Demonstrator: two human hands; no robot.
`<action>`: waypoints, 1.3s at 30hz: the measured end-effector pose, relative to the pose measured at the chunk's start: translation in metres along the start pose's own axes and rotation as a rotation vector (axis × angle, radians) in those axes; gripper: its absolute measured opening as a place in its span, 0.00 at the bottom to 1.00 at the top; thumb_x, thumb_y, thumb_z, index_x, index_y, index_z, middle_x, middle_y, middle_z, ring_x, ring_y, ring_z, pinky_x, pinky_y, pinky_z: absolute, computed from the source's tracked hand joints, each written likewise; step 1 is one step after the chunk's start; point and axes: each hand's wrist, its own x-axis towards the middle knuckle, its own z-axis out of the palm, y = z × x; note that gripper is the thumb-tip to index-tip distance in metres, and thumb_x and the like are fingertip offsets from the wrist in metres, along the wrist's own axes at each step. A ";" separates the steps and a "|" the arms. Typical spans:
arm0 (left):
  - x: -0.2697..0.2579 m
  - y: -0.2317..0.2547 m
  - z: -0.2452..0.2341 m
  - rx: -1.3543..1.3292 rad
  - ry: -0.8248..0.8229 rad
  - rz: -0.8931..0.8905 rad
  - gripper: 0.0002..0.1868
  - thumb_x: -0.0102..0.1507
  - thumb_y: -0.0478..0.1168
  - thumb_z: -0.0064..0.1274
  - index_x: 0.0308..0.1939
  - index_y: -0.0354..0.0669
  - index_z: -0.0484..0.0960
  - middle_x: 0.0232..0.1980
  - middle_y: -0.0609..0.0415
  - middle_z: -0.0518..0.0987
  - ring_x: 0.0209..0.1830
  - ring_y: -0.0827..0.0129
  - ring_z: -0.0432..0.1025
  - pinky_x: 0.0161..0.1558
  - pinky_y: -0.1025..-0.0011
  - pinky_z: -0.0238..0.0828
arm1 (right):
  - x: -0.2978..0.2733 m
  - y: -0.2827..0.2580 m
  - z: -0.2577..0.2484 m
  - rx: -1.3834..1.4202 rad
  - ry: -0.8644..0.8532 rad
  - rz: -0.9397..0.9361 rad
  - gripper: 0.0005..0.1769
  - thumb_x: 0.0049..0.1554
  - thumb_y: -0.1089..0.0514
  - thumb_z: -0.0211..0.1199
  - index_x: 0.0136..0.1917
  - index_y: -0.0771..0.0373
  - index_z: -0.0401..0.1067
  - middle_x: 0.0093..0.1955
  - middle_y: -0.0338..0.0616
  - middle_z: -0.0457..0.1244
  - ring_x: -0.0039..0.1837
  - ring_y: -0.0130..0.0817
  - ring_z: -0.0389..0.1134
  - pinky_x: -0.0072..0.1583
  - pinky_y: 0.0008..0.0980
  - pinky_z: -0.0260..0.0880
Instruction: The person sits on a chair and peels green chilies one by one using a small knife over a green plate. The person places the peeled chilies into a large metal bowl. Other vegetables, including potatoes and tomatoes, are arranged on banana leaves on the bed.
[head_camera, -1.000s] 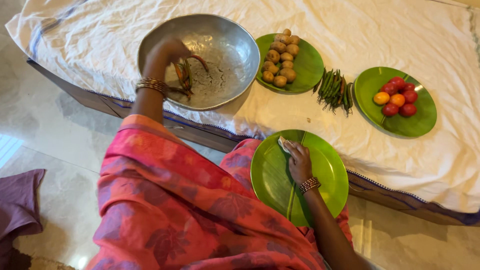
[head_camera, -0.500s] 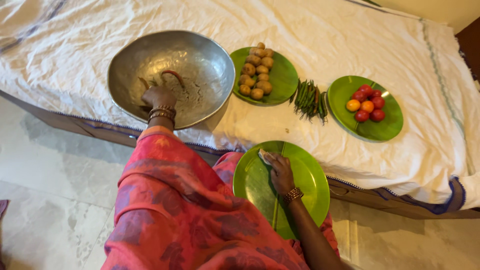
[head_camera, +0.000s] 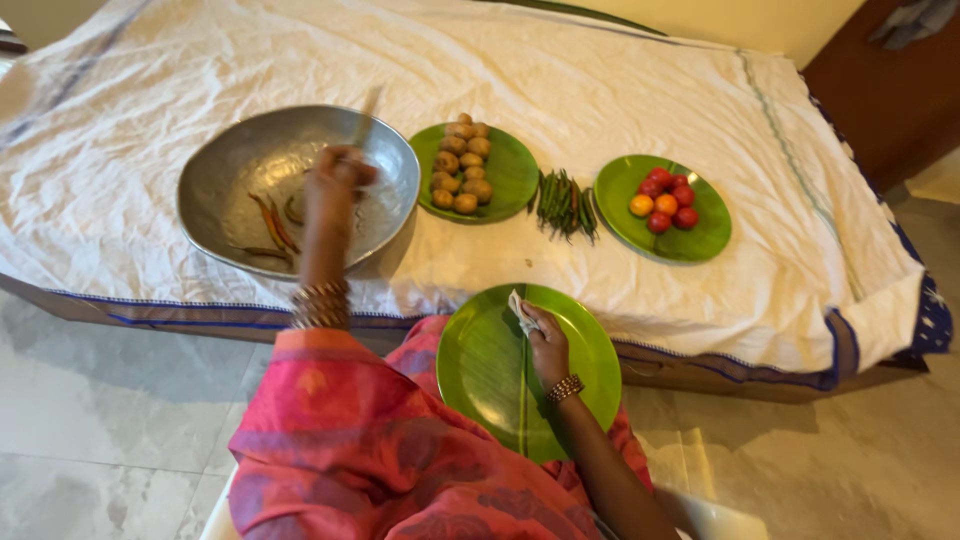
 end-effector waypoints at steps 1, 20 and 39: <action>-0.023 -0.015 0.024 -0.184 -0.116 0.050 0.11 0.69 0.40 0.49 0.55 0.44 0.76 0.42 0.56 0.81 0.41 0.73 0.76 0.43 0.73 0.73 | -0.005 0.002 -0.005 0.010 0.037 0.019 0.25 0.57 0.73 0.52 0.65 0.65 0.73 0.66 0.49 0.67 0.68 0.37 0.67 0.69 0.33 0.65; -0.253 -0.127 0.129 0.595 -0.437 0.309 0.07 0.58 0.40 0.61 0.38 0.44 0.86 0.39 0.46 0.79 0.43 0.48 0.74 0.45 0.54 0.71 | -0.057 -0.050 -0.005 -0.782 -0.138 -0.240 0.30 0.51 0.72 0.56 0.67 0.60 0.71 0.68 0.47 0.65 0.59 0.51 0.63 0.61 0.46 0.65; -0.253 -0.141 0.133 0.637 -0.402 0.313 0.06 0.57 0.39 0.62 0.35 0.44 0.83 0.37 0.48 0.79 0.40 0.50 0.75 0.42 0.54 0.71 | -0.065 -0.054 0.005 -0.842 -0.120 -0.295 0.21 0.57 0.64 0.55 0.64 0.65 0.70 0.66 0.53 0.64 0.62 0.52 0.64 0.65 0.46 0.65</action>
